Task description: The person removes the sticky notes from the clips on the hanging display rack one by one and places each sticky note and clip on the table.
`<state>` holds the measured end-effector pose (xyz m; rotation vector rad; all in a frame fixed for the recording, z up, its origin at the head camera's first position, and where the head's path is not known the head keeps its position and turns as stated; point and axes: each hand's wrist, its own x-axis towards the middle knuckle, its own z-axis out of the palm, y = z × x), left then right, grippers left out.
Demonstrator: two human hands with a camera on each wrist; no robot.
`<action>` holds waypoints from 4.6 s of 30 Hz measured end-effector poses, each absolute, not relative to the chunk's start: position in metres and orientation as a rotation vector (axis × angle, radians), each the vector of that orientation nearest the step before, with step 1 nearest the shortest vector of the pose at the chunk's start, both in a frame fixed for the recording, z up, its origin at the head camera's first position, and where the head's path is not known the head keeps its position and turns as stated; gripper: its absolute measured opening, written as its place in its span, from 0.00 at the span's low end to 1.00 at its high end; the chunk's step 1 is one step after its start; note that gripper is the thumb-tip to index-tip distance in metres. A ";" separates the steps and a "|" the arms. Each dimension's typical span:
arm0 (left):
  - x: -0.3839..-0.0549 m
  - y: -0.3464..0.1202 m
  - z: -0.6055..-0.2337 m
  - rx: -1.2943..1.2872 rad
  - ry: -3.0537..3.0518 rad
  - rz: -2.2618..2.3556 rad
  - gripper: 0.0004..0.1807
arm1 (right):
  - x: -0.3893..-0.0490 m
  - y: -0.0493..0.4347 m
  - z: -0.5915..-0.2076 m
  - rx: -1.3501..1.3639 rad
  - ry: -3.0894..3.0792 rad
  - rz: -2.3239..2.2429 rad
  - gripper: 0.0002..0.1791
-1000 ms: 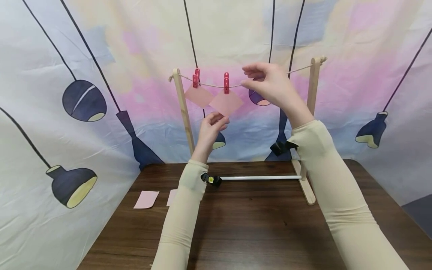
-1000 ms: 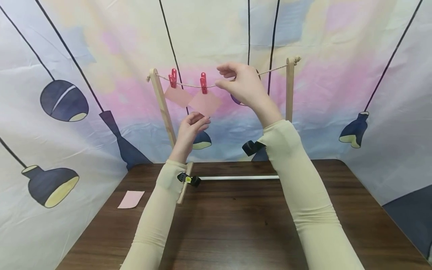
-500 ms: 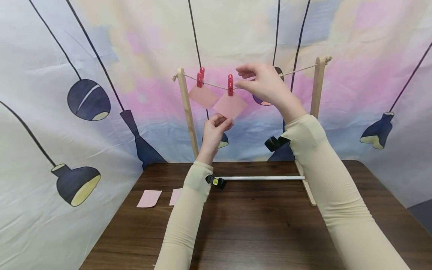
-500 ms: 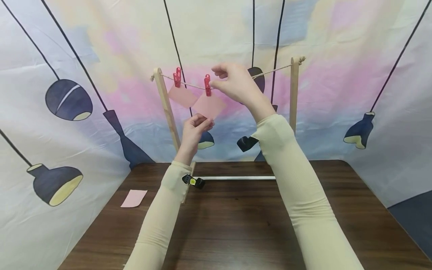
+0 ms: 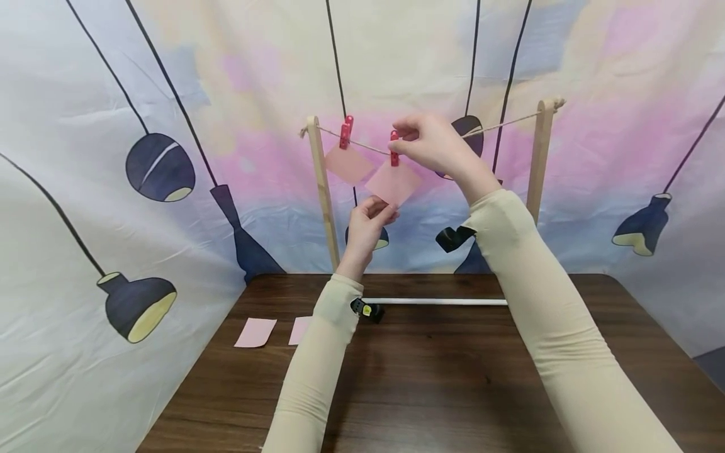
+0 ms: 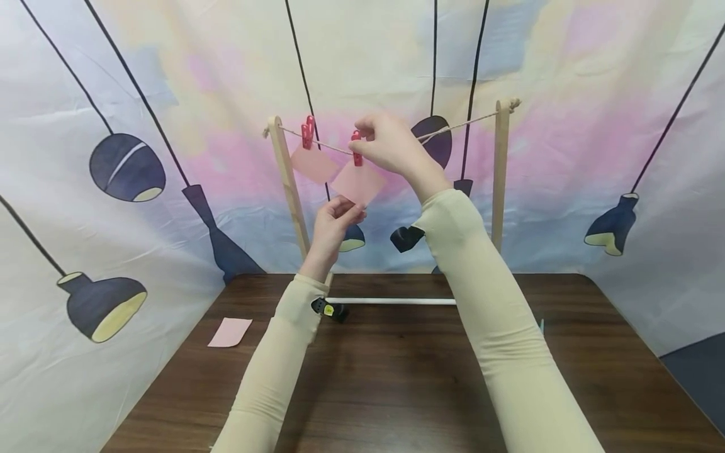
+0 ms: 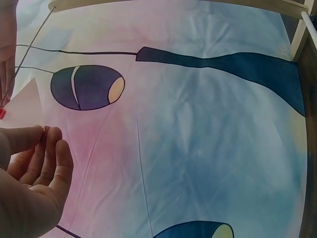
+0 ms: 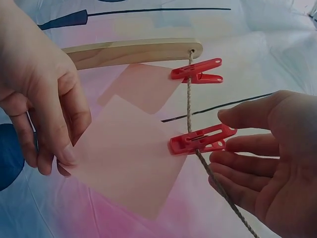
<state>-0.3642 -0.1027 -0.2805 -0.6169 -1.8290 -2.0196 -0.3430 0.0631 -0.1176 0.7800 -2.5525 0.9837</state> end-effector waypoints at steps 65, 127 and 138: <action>-0.363 -0.106 -0.281 -0.689 -1.907 -1.936 0.11 | -0.334 0.064 -0.112 0.685 -2.175 1.242 0.16; -0.253 -0.362 -0.298 -0.220 -2.241 -1.214 0.17 | -0.255 0.298 -0.229 0.032 -2.317 1.054 0.29; -0.219 -0.421 -0.333 -0.132 -2.499 -1.105 0.20 | -0.258 0.321 -0.285 -0.082 -2.418 0.874 0.34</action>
